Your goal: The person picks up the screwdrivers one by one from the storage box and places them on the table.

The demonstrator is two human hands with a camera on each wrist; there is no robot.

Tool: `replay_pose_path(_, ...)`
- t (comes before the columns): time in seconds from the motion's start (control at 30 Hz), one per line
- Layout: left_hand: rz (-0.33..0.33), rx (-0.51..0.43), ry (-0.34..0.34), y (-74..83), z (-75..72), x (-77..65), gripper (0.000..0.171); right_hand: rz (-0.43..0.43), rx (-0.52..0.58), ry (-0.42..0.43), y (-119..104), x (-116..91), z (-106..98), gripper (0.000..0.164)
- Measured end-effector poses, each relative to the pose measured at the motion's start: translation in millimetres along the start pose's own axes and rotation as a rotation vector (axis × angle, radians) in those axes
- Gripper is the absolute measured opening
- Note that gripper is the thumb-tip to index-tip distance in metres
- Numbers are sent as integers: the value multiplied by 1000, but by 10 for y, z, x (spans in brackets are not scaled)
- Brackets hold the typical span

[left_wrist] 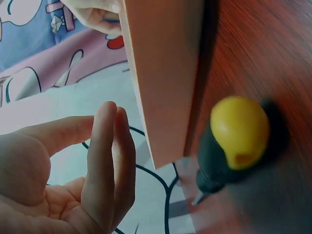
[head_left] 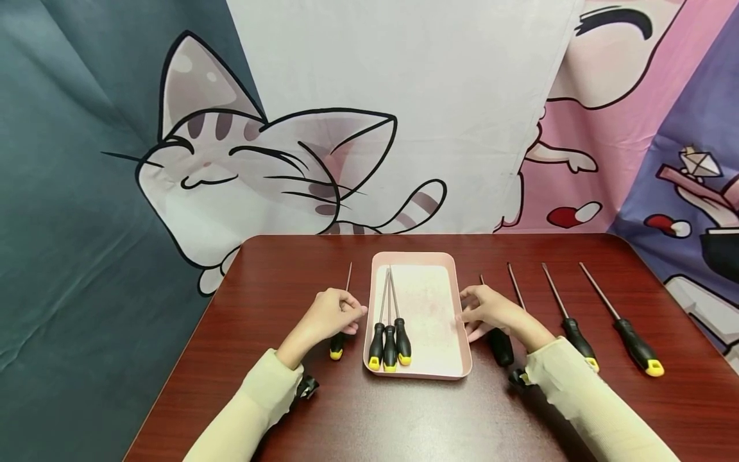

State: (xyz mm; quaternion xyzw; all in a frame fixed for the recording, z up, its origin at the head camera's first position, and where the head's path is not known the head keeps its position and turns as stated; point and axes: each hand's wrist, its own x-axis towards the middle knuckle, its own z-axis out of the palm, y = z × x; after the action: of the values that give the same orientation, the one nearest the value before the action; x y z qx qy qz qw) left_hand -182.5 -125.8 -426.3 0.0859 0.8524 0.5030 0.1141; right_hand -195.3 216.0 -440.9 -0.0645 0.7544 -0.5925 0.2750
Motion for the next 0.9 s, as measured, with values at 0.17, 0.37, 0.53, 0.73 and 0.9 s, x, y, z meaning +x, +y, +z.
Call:
replay_pose_path(0.17, 17, -18, -44, 41, 70, 49, 13, -3, -5, 3, 0, -1, -1, 55)
replay_pose_path(0.37, 30, -11, -98, 72, 147, 75, 16, 0, -3, 4, 5, 3, -5, 55)
replay_pose_path(0.53, 25, -26, -134, 94, 219, 92, 15, 3, 1, 5, 4, 5, -5, 55)
replay_pose_path(0.73, 28, 35, -153, 127, 318, 120, 16, 2, 8, 0, 4, 6, -9, 55)
replay_pose_path(0.9, 33, 78, -159, 144, 409, 137, 17, -3, 10, 0, 15, 7, -7, 55)
